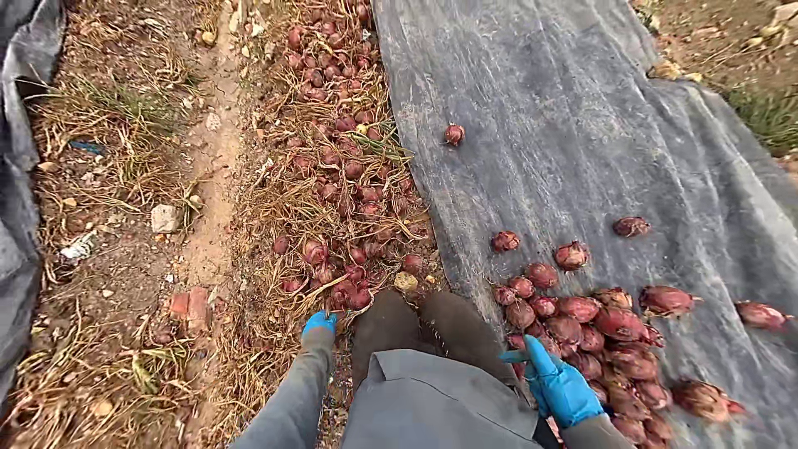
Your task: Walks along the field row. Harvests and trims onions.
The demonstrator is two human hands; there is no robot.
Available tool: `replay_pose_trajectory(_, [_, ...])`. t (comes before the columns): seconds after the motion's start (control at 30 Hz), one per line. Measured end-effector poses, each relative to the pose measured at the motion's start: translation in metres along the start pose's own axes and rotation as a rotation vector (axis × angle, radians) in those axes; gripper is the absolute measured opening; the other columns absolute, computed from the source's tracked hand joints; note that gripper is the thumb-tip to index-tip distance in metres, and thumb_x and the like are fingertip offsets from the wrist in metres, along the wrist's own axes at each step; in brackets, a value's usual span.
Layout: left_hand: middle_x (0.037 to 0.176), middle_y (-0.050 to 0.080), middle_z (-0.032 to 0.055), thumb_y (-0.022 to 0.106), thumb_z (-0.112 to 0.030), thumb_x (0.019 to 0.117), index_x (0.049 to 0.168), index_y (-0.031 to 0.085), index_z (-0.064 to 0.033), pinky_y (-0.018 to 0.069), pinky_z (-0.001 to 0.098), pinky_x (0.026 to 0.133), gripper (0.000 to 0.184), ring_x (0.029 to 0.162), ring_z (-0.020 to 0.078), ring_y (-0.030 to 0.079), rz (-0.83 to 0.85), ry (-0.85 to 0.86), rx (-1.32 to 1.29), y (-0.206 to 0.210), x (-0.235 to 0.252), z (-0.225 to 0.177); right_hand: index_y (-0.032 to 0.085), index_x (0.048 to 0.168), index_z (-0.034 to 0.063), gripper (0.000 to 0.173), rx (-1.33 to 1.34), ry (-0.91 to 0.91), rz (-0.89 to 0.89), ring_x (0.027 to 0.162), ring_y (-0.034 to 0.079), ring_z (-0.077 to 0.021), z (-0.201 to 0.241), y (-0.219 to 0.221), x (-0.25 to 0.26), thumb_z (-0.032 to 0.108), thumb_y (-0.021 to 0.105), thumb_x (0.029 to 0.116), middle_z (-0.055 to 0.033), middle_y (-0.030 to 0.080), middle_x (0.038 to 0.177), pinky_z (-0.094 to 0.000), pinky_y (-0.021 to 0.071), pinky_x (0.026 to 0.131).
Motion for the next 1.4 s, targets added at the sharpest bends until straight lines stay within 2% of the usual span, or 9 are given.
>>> replay_pose_trajectory(0.13, [0.136, 0.067, 0.0136, 0.048, -0.035, 0.1088, 0.135, 0.067, -0.0159, 0.0488, 0.0571, 0.107, 0.038, 0.129, 0.0313, 0.062, -0.233, -0.11, -0.024, -0.017, 0.001, 0.035, 0.076, 0.099, 0.0164, 0.064, -0.03, -0.032, -0.005, 0.04, 0.04, -0.0133, -0.007, 0.003, -0.012, 0.06, 0.029, 0.1067, 0.0021, 0.047, 0.052, -0.0351, 0.0395, 0.041])
replay_pose_trajectory(0.33, [0.152, 0.055, 0.0147, 0.056, -0.037, 0.1048, 0.15, 0.055, -0.016, 0.0461, 0.0598, 0.111, 0.05, 0.137, 0.0356, 0.055, -0.188, 0.221, 0.013, -0.013, 0.002, -0.082, 0.076, 0.101, 0.017, 0.065, -0.031, -0.012, -0.05, 0.041, 0.041, -0.0134, -0.022, -0.008, -0.028, 0.06, 0.028, 0.1068, 0.0019, 0.048, 0.053, -0.0352, 0.0397, 0.042])
replay_pose_trajectory(0.5, [0.152, 0.05, 0.0211, 0.073, -0.024, 0.0907, 0.155, 0.046, -0.0147, 0.0518, 0.0609, 0.104, 0.07, 0.132, 0.0404, 0.058, -0.09, 0.25, 0.066, 0.044, 0.043, -0.138, 0.076, 0.1, 0.0175, 0.063, 0.023, -0.026, -0.092, 0.041, 0.04, -0.0134, -0.031, -0.021, -0.038, 0.061, 0.03, 0.1056, 0.0022, 0.047, 0.053, -0.0351, 0.0392, 0.041])
replay_pose_trajectory(0.6, [0.139, 0.063, 0.0214, 0.066, -0.045, 0.097, 0.141, 0.059, -0.0051, 0.0489, 0.0584, 0.108, 0.059, 0.131, 0.0361, 0.06, -0.044, 0.102, -0.056, 0.053, 0.039, -0.127, 0.076, 0.099, 0.0161, 0.061, 0.07, -0.024, -0.117, 0.038, 0.039, -0.0115, -0.035, -0.029, -0.045, 0.056, 0.03, 0.1076, 0.0037, 0.045, 0.051, -0.0325, 0.0384, 0.039])
replay_pose_trajectory(0.73, [0.141, 0.063, 0.0181, 0.057, -0.075, 0.0914, 0.135, 0.066, -0.0075, 0.0437, 0.0593, 0.113, 0.081, 0.136, 0.0333, 0.057, 0.092, 0.14, 0.077, 0.064, 0.029, -0.125, 0.077, 0.102, 0.0166, 0.064, 0.073, 0.024, -0.111, 0.039, 0.04, -0.0134, -0.049, -0.034, -0.039, 0.058, 0.029, 0.1074, 0.0018, 0.047, 0.052, -0.0347, 0.0394, 0.039])
replay_pose_trajectory(0.87, [0.134, 0.067, 0.018, 0.056, -0.055, 0.1, 0.128, 0.07, -0.0091, 0.048, 0.0635, 0.106, 0.055, 0.128, 0.0354, 0.062, 0.085, 0.177, 0.324, 0.035, 0.022, -0.111, 0.077, 0.1, 0.0185, 0.065, 0.044, 0.01, -0.077, 0.041, 0.041, -0.0139, -0.048, -0.032, -0.023, 0.059, 0.027, 0.107, 0.002, 0.048, 0.053, -0.0356, 0.04, 0.041])
replay_pose_trajectory(1.03, [0.137, 0.066, 0.0183, 0.051, -0.026, 0.1075, 0.141, 0.063, -0.0158, 0.0469, 0.0633, 0.108, 0.037, 0.129, 0.0375, 0.062, -0.256, 0.186, -0.004, -0.039, 0.019, -0.146, 0.077, 0.103, 0.0192, 0.065, 0.028, 0.015, -0.032, 0.042, 0.044, -0.015, -0.043, -0.034, -0.01, 0.061, 0.027, 0.1061, 0.001, 0.051, 0.055, -0.0373, 0.0428, 0.043])
replay_pose_trajectory(1.23, [0.146, 0.057, 0.0238, 0.077, -0.023, 0.0882, 0.156, 0.043, -0.0093, 0.0436, 0.0597, 0.113, 0.077, 0.136, 0.04, 0.055, 0.008, 0.159, 0.071, 0.07, 0.089, -0.188, 0.076, 0.103, 0.0169, 0.062, 0.038, 0.085, -0.079, 0.044, 0.044, -0.013, -0.053, -0.055, -0.028, 0.057, 0.03, 0.107, 0.0028, 0.051, 0.056, -0.0365, 0.0425, 0.045])
replay_pose_trajectory(1.4, [0.148, 0.055, 0.0207, 0.089, -0.037, 0.0723, 0.152, 0.049, -0.0152, 0.0481, 0.0563, 0.11, 0.092, 0.137, 0.0364, 0.055, 0.023, 0.044, 0.2, 0.101, 0.095, -0.207, 0.074, 0.106, 0.0112, 0.058, 0.095, 0.123, -0.087, 0.046, 0.045, -0.0122, -0.059, -0.071, -0.027, 0.052, 0.033, 0.1079, 0.0029, 0.052, 0.059, -0.0359, 0.0439, 0.047])
Point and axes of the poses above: each hand's wrist, its own x-axis towards the middle knuckle, its own y-axis out of the palm, z = x × y, the point moved 9 cm from there along x, towards the middle knuckle
